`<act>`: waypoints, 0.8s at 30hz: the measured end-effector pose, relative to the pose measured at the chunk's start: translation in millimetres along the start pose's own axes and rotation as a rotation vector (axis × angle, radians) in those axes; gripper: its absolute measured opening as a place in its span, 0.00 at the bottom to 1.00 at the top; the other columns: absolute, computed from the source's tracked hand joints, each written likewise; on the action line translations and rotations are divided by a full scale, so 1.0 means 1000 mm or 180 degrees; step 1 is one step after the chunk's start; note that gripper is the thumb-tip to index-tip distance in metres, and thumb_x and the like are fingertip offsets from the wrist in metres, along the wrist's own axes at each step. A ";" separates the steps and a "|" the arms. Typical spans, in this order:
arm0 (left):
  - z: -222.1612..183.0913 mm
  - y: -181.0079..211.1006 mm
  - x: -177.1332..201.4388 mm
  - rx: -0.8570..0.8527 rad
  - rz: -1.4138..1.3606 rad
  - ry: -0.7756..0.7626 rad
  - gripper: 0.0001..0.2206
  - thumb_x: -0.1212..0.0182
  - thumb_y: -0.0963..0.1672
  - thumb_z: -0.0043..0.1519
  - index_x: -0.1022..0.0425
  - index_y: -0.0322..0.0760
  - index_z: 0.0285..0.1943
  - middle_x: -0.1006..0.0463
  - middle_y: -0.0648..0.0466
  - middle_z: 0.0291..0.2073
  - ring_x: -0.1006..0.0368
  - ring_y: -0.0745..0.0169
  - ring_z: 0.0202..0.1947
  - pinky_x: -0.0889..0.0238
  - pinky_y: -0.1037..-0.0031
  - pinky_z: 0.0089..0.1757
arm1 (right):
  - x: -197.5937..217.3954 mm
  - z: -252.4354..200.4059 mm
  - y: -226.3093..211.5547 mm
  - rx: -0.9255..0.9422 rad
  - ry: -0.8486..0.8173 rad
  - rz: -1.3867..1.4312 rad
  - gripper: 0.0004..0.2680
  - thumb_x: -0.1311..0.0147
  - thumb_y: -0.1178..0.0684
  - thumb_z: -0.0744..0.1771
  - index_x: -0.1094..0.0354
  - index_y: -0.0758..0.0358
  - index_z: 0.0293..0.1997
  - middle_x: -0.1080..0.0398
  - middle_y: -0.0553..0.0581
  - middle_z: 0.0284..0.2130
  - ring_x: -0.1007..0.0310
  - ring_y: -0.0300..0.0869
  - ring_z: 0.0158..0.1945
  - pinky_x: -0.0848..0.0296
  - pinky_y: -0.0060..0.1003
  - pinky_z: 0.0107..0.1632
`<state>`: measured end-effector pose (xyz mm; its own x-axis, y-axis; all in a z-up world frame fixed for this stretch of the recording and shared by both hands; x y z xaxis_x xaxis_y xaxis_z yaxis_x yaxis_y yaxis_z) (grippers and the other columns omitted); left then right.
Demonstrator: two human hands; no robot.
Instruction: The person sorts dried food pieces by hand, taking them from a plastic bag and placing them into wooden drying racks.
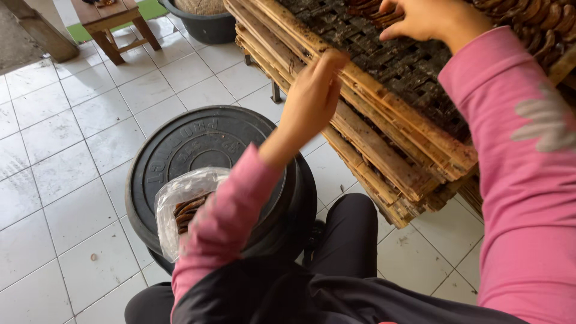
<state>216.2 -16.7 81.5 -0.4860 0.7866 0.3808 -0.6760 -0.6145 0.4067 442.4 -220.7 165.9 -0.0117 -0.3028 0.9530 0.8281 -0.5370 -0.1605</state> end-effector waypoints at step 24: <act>0.141 -0.174 -0.146 0.0372 0.1287 -0.0441 0.11 0.35 0.40 0.55 0.23 0.41 0.47 0.19 0.42 0.37 0.22 0.37 0.39 0.28 0.53 0.39 | -0.041 -0.005 0.008 0.0466 0.1088 -0.0298 0.11 0.33 0.57 0.65 0.25 0.67 0.49 0.27 0.67 0.44 0.27 0.60 0.47 0.28 0.51 0.49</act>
<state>482.3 -33.0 72.5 -0.6142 0.4710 0.6332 -0.3757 -0.8801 0.2902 447.2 -216.5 124.1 -0.2568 -0.5161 0.8171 0.8856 -0.4643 -0.0149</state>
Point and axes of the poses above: each hand's wrist, its own z-axis towards the middle knuckle, its own x-axis out of the back of the hand, y = z × x, the point moved 1 cm from there along z, towards the middle knuckle
